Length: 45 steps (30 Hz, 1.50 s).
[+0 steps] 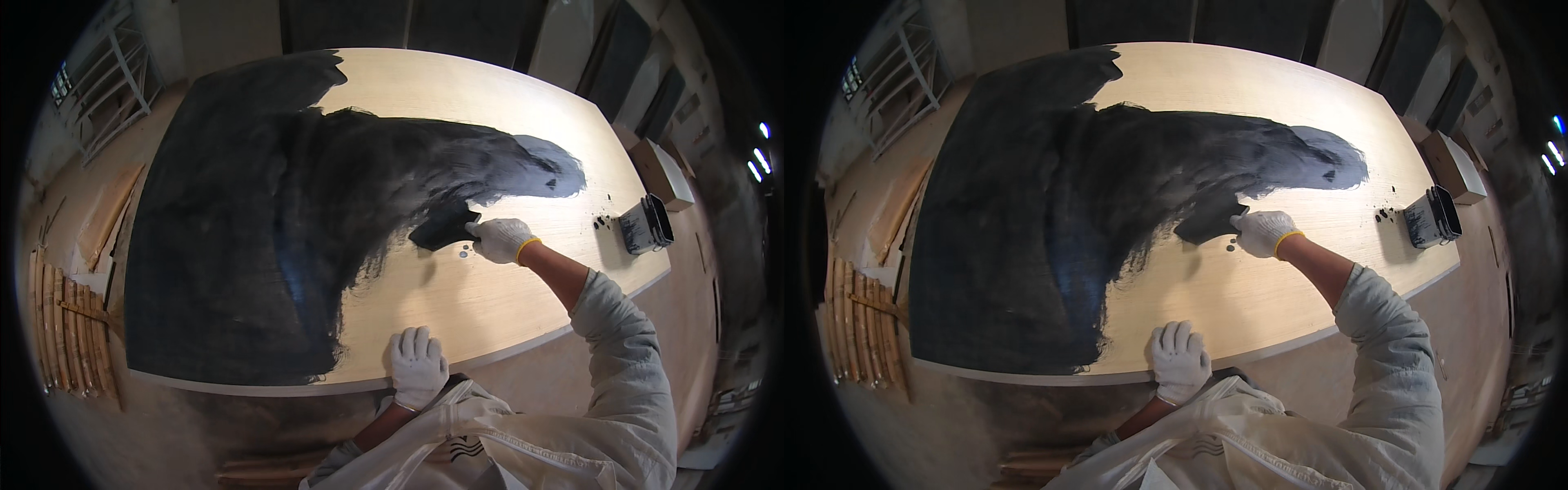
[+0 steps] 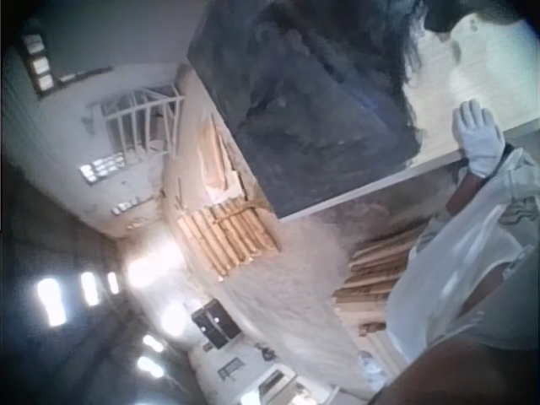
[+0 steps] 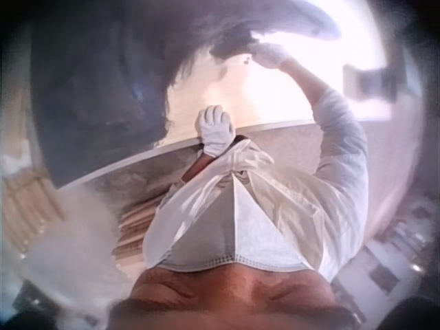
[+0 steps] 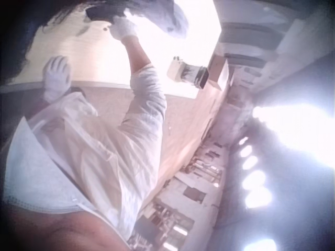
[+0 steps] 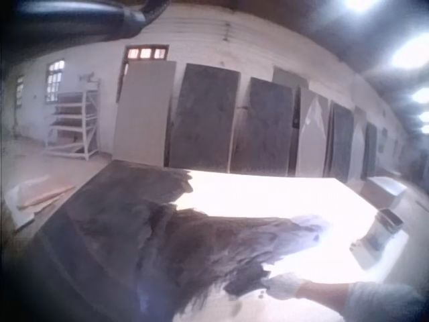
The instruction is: The person applies black paint to a large flat wooden panel using a brush. They repeatedly dip the brush into a paint container and spread the paint across the surface in broad strokes, gradually covering more of the panel.
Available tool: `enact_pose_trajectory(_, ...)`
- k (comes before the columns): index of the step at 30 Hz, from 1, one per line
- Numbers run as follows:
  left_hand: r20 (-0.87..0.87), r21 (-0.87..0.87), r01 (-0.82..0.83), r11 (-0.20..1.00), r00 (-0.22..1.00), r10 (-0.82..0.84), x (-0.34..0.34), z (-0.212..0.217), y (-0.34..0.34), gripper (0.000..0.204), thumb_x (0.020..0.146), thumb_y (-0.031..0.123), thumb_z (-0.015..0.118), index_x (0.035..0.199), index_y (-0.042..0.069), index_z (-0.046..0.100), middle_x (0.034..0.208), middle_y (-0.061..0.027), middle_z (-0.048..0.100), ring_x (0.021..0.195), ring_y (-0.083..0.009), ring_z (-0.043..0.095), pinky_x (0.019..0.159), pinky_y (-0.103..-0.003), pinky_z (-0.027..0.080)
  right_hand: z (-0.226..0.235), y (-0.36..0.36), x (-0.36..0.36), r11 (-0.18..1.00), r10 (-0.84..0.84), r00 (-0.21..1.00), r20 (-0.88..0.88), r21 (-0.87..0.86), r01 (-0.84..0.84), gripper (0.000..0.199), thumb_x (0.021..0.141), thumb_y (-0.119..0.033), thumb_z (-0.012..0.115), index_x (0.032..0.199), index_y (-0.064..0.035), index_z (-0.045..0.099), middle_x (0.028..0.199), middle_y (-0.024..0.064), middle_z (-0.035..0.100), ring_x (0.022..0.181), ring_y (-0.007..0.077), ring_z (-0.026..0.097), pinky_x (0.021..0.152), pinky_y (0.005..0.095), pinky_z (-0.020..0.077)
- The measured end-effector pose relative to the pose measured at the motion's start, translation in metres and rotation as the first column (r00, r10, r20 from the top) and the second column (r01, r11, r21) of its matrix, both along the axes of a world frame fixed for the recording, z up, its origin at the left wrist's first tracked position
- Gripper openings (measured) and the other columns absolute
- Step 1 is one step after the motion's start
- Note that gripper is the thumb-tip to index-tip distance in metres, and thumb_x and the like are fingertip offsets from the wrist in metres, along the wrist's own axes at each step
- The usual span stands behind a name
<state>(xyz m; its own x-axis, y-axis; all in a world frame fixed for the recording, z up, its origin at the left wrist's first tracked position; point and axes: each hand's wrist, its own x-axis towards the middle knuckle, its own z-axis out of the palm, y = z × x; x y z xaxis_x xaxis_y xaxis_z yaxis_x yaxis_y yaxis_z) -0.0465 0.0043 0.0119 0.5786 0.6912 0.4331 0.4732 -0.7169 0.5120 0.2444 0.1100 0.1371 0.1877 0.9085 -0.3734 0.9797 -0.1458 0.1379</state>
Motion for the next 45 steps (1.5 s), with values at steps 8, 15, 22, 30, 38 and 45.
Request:
enact_pose_trajectory(8,0.001,0.000,-0.017,1.000,1.000,0.017,-0.002,-0.003,-0.002,0.036,0.071,0.017,0.075,0.102,0.004,0.061,0.122,-0.0169,0.061,0.116,-0.0385,0.058,0.099,-0.060,0.045,0.004,0.016,-0.024,0.997,0.039,0.998,-0.051,-0.058,-0.042,0.048,0.099,-0.028,0.054,0.145,-0.0192,0.067,0.133,0.0179,0.075,0.122,0.0396,0.073,0.103,0.0519,0.0566)
enact_pose_trajectory(15,0.015,0.031,-0.015,0.999,1.000,0.015,0.002,-0.005,-0.003,0.039,0.069,0.016,0.076,0.102,0.003,0.062,0.119,-0.0171,0.061,0.115,-0.0385,0.059,0.098,-0.059,0.047,0.001,0.067,-0.010,0.995,-0.097,0.993,-0.068,-0.026,0.095,0.044,0.101,-0.024,0.053,0.139,-0.0158,0.073,0.128,0.0214,0.076,0.122,0.0418,0.072,0.103,0.0526,0.0573)
enact_pose_trajectory(22,0.015,0.030,0.014,0.999,1.000,-0.015,0.003,-0.002,-0.004,0.033,0.075,0.019,0.076,0.100,0.001,0.064,0.121,-0.0174,0.060,0.120,-0.0389,0.057,0.104,-0.060,0.046,0.018,0.110,0.017,0.999,-0.015,0.998,-0.068,-0.029,0.013,0.051,0.099,-0.030,0.060,0.149,-0.0231,0.067,0.135,0.0145,0.076,0.124,0.0375,0.072,0.102,0.0478,0.0584)
enact_pose_trajectory(30,0.053,0.055,-0.028,0.998,0.998,0.026,0.000,-0.004,-0.005,0.029,0.072,0.013,0.076,0.096,0.004,0.062,0.117,-0.0165,0.062,0.116,-0.0378,0.059,0.099,-0.057,0.048,0.033,0.044,-0.021,0.974,0.119,0.992,-0.051,-0.189,-0.127,0.058,0.102,-0.037,0.060,0.160,-0.0304,0.057,0.153,0.0147,0.065,0.141,0.0334,0.061,0.117,0.0473,0.0483)
enact_pose_trajectory(38,-0.015,0.099,-0.081,0.992,0.996,0.083,0.000,-0.007,-0.004,0.026,0.076,0.018,0.074,0.097,0.006,0.063,0.119,-0.0154,0.063,0.118,-0.0379,0.059,0.103,-0.058,0.047,0.012,0.003,-0.085,0.983,0.044,0.979,-0.197,-0.164,-0.077,0.060,0.106,-0.038,0.052,0.163,-0.0223,0.051,0.136,0.0201,0.074,0.128,0.0387,0.070,0.111,0.0487,0.0521)
enact_pose_trajectory(45,0.009,0.082,-0.084,0.993,0.996,0.083,0.016,-0.011,-0.012,0.019,0.082,0.015,0.073,0.099,0.010,0.068,0.122,-0.0112,0.066,0.120,-0.0369,0.061,0.108,-0.060,0.046,-0.039,-0.016,0.156,0.886,-0.428,0.899,-0.096,0.153,0.438,0.039,0.100,-0.020,0.054,0.127,-0.0083,0.079,0.130,0.0203,0.077,0.123,0.0404,0.074,0.099,0.0496,0.0589)
